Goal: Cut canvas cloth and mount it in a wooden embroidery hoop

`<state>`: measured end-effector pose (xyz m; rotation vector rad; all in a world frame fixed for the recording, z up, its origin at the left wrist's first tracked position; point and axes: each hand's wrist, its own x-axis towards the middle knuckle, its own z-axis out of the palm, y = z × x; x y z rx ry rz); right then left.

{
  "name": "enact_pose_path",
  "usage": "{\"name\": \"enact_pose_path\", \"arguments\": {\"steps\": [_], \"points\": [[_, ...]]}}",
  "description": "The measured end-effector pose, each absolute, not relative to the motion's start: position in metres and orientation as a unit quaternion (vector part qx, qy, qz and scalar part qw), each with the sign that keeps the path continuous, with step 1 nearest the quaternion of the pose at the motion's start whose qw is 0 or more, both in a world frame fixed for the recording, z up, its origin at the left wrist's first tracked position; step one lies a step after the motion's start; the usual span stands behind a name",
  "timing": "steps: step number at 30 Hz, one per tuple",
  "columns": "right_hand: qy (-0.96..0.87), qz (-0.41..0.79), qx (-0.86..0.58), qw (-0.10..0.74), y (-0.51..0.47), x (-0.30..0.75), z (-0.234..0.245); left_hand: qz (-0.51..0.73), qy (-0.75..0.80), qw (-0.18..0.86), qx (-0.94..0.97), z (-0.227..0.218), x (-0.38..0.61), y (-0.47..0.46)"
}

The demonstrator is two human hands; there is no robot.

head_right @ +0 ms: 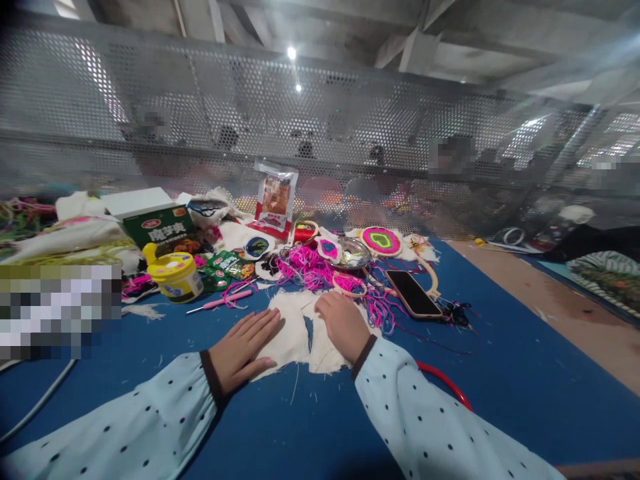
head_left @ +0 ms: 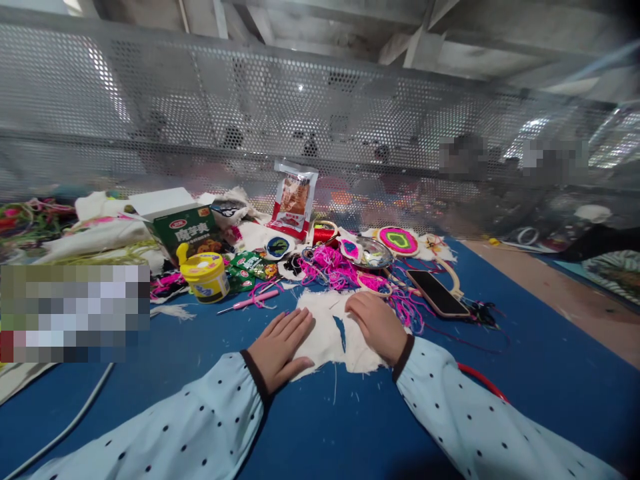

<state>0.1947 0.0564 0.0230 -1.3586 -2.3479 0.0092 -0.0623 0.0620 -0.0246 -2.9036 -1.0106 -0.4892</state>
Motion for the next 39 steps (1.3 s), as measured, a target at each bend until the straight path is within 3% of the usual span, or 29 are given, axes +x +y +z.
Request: {"name": "enact_pose_path", "arguments": {"steps": [5,17,28,39], "points": [[-0.899,0.079,-0.381,0.199,0.051,0.185,0.018,-0.187,-0.363,-0.004,-0.913,-0.016,-0.063,0.064],[-0.88,0.13,-0.404,0.213,0.052,0.183,0.008,-0.175,-0.387,-0.017,-0.905,-0.017,-0.065,0.068],[-0.873,0.087,-0.441,0.19,0.052,0.182,0.01,-0.168,-0.401,0.073,-0.898,-0.01,-0.066,0.067],[-0.878,0.084,-0.43,0.195,0.053,0.183,0.006,-0.178,-0.368,0.018,-0.912,0.003,-0.062,0.06]]}}
